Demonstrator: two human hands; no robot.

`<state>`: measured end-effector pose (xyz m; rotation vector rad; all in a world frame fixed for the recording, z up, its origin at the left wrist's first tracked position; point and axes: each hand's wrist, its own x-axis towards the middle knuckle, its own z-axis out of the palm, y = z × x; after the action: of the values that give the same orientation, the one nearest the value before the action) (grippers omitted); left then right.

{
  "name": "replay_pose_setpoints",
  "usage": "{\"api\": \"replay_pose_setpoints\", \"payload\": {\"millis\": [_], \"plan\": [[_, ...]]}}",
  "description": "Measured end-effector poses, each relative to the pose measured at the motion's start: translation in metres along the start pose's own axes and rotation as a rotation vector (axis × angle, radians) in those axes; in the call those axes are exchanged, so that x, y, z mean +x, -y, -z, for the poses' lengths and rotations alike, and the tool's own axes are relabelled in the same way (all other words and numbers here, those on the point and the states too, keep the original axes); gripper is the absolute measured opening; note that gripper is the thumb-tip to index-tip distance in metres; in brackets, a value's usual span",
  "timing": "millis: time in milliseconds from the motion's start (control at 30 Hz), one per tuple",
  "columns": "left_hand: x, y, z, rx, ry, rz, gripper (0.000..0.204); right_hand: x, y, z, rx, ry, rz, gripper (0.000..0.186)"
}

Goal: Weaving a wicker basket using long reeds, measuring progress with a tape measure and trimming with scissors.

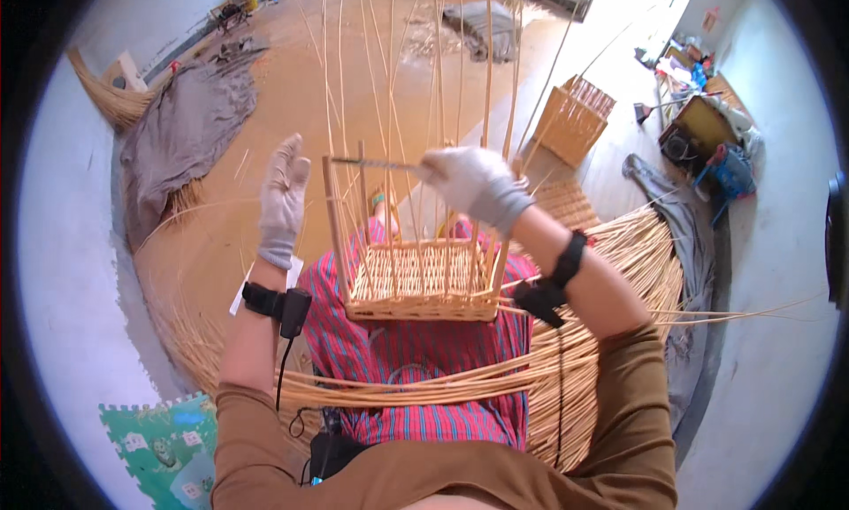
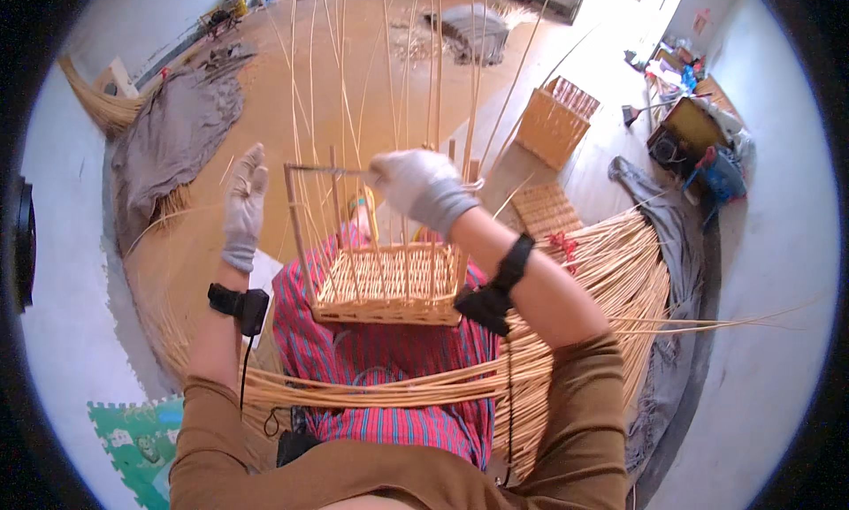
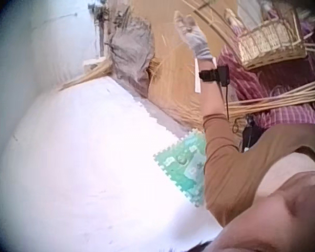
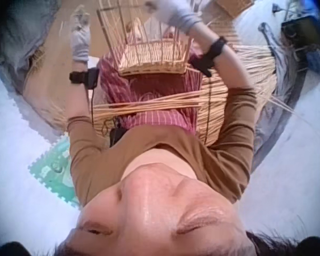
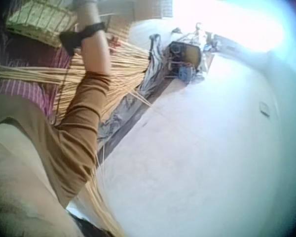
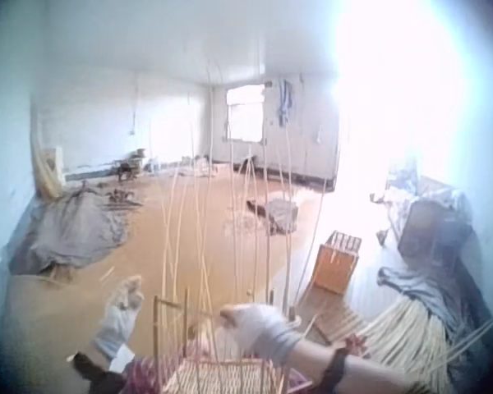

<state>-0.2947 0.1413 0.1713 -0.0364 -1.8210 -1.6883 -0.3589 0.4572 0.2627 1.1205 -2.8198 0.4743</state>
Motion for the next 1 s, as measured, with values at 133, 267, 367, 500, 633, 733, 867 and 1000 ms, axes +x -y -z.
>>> {"api": "replay_pose_setpoints", "payload": {"millis": [133, 267, 367, 500, 633, 733, 867, 1000], "plan": [[-0.014, 0.006, -0.017, -0.472, -0.001, 0.059, 0.033, 0.019, 0.010, -0.026, 0.115, 0.016, 0.041, 0.041], [-0.063, -0.037, -0.043, 0.230, 0.087, -0.256, 0.024, 0.014, -0.022, -0.019, 0.014, -0.010, 0.068, 0.039], [-0.114, -0.081, -0.078, 0.208, 0.127, -0.376, 0.023, -0.007, -0.053, 0.013, -0.017, -0.011, 0.003, 0.036], [-0.196, -0.139, -0.142, 0.029, 0.875, -0.021, 0.024, -0.064, -0.096, 0.075, -0.142, 0.269, -0.116, 0.033], [-0.283, -0.154, -0.232, -0.562, 1.888, 0.213, 0.045, -0.144, -0.111, 0.103, -0.012, 0.377, -0.272, 0.039], [-0.352, -0.163, -0.250, -0.937, 2.212, 0.440, 0.041, -0.208, -0.111, 0.118, 0.084, 0.436, -0.403, 0.045], [-0.386, -0.157, -0.240, -0.936, 2.290, 0.597, 0.034, -0.291, -0.106, 0.121, 0.270, 0.529, -0.587, 0.053], [-0.368, -0.152, -0.223, -0.736, 2.159, 0.614, 0.026, -0.371, -0.067, 0.109, 0.522, 0.715, -0.743, 0.062]]}}
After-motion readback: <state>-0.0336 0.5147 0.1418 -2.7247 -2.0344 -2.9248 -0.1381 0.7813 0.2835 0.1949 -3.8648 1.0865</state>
